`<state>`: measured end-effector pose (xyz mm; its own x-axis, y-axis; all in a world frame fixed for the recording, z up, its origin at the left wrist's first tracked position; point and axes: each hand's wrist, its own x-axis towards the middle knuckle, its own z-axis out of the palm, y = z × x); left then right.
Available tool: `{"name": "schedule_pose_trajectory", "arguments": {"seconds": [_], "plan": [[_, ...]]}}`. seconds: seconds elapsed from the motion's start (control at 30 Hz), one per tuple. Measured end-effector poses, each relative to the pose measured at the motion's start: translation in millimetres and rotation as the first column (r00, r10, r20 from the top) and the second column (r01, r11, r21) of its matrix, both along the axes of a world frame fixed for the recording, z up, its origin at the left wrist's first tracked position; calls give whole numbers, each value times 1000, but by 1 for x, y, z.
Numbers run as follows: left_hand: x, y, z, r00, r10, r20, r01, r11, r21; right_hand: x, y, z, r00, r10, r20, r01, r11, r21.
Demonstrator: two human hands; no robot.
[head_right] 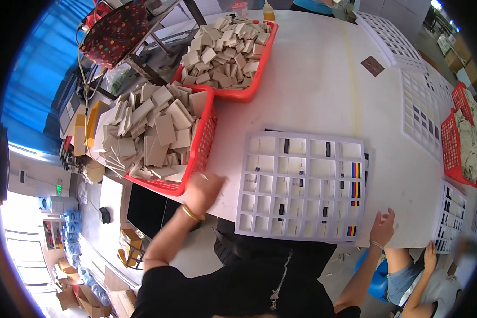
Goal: The person picks small rectangular tiles from a red basket and places them into a white grid tray. The person handles the tiles one by one, filling the compartments of the tray.
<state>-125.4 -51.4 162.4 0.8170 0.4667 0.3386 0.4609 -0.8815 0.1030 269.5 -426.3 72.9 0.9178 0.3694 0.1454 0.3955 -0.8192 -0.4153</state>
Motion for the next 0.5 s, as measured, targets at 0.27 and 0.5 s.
{"name": "schedule_pose_trajectory", "arguments": {"seconds": [0.27, 0.5], "plan": [[-4, 206, 65, 909, 236, -343, -36, 865, 501, -18, 43, 16, 983, 171, -65, -147, 951, 273], [9, 190, 118, 924, 229, -305, -149, 953, 264, -29, 49, 29, 959, 283, -8, -275, 937, 215]]}}
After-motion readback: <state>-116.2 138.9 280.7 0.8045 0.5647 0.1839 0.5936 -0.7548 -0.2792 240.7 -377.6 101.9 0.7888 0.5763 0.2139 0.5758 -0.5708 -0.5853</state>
